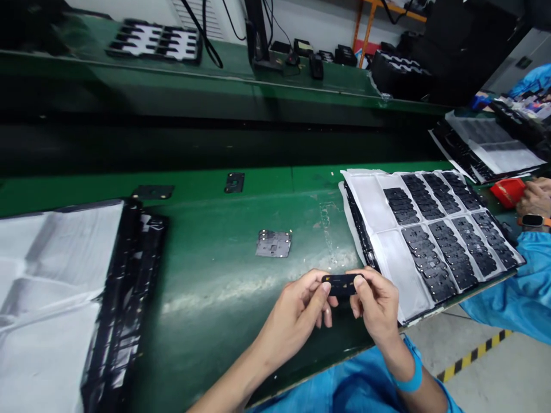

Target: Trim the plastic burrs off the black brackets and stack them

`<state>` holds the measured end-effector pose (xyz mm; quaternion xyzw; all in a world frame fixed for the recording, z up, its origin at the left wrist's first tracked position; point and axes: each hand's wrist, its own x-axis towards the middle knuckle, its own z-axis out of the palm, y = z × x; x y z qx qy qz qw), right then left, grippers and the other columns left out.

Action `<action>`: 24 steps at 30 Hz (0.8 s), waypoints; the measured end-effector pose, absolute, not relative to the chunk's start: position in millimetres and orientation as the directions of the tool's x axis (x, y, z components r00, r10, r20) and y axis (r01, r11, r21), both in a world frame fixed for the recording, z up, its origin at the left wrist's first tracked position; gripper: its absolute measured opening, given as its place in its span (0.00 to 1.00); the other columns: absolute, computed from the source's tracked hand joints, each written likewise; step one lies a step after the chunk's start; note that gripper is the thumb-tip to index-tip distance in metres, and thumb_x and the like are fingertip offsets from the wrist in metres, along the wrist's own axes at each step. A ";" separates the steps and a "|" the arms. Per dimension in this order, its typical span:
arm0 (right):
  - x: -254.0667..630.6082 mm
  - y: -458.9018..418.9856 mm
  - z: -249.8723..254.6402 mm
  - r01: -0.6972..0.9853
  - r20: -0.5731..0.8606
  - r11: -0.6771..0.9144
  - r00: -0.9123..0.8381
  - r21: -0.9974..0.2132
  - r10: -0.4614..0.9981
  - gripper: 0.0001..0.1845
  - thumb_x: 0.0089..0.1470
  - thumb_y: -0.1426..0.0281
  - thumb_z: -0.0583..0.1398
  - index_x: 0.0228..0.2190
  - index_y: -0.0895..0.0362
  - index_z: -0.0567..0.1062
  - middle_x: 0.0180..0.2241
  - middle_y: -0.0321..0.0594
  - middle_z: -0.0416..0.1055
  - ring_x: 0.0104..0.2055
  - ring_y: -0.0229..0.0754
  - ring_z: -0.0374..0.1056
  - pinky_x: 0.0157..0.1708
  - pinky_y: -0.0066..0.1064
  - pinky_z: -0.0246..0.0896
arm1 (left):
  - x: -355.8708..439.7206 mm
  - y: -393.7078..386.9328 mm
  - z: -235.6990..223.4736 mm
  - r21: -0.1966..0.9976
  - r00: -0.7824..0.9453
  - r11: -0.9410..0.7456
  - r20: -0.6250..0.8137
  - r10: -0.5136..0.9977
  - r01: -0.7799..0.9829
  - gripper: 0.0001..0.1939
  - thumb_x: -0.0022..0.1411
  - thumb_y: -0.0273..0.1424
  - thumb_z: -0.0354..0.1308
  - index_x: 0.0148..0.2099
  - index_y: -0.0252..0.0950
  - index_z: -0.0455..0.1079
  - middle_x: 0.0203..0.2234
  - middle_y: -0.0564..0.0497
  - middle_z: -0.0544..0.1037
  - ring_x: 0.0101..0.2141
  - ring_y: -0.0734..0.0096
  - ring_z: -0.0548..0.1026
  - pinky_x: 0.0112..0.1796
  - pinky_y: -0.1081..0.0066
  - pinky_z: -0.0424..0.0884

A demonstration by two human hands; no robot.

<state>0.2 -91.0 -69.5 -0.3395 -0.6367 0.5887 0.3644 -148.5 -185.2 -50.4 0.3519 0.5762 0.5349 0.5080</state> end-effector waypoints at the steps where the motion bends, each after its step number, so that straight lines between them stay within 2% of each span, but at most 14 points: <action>1: -0.4 -91.6 -69.0 0.008 0.066 0.081 -0.495 -0.997 0.866 0.15 0.68 0.62 0.61 0.34 0.58 0.82 0.27 0.34 0.70 0.13 0.28 0.62 0.12 0.21 0.54 | -147.6 -185.6 -50.7 0.973 -0.240 0.180 -0.211 0.948 -0.145 0.16 0.75 0.43 0.52 0.45 0.35 0.69 0.27 0.52 0.78 0.21 0.73 0.76 0.23 0.75 0.70; 5: -5.3 -96.0 -66.8 0.030 0.060 0.082 -0.446 -0.996 0.893 0.17 0.66 0.59 0.62 0.33 0.58 0.82 0.24 0.33 0.69 0.12 0.29 0.61 0.10 0.21 0.53 | -143.1 -186.3 -54.0 0.971 -0.269 0.178 -0.217 0.938 -0.159 0.16 0.75 0.42 0.51 0.41 0.36 0.69 0.22 0.54 0.76 0.20 0.75 0.71 0.23 0.76 0.67; 8: -9.9 -100.1 -65.2 0.058 0.041 0.074 -0.442 -0.996 0.896 0.17 0.66 0.58 0.62 0.33 0.58 0.82 0.23 0.32 0.68 0.13 0.31 0.62 0.12 0.23 0.56 | -141.3 -186.8 -57.1 0.972 -0.318 0.169 -0.215 0.923 -0.165 0.16 0.75 0.42 0.49 0.41 0.36 0.68 0.17 0.57 0.73 0.18 0.76 0.67 0.24 0.76 0.63; 16: -14.4 -106.5 -64.8 0.077 0.016 0.058 -0.459 -0.995 0.888 0.18 0.67 0.57 0.62 0.34 0.57 0.83 0.25 0.35 0.70 0.14 0.33 0.64 0.13 0.25 0.60 | -142.7 -197.2 -60.5 0.976 -0.339 0.143 -0.192 0.921 -0.165 0.21 0.77 0.48 0.45 0.42 0.37 0.67 0.18 0.57 0.71 0.19 0.74 0.66 0.25 0.74 0.63; 24: -12.9 -111.3 -63.1 0.082 0.059 0.111 -0.479 -0.990 0.876 0.17 0.69 0.59 0.61 0.36 0.57 0.82 0.24 0.33 0.68 0.14 0.32 0.64 0.14 0.25 0.59 | -139.9 -198.9 -58.4 0.985 -0.367 0.130 -0.165 0.915 -0.117 0.18 0.77 0.43 0.46 0.42 0.36 0.68 0.19 0.59 0.68 0.20 0.75 0.65 0.27 0.74 0.61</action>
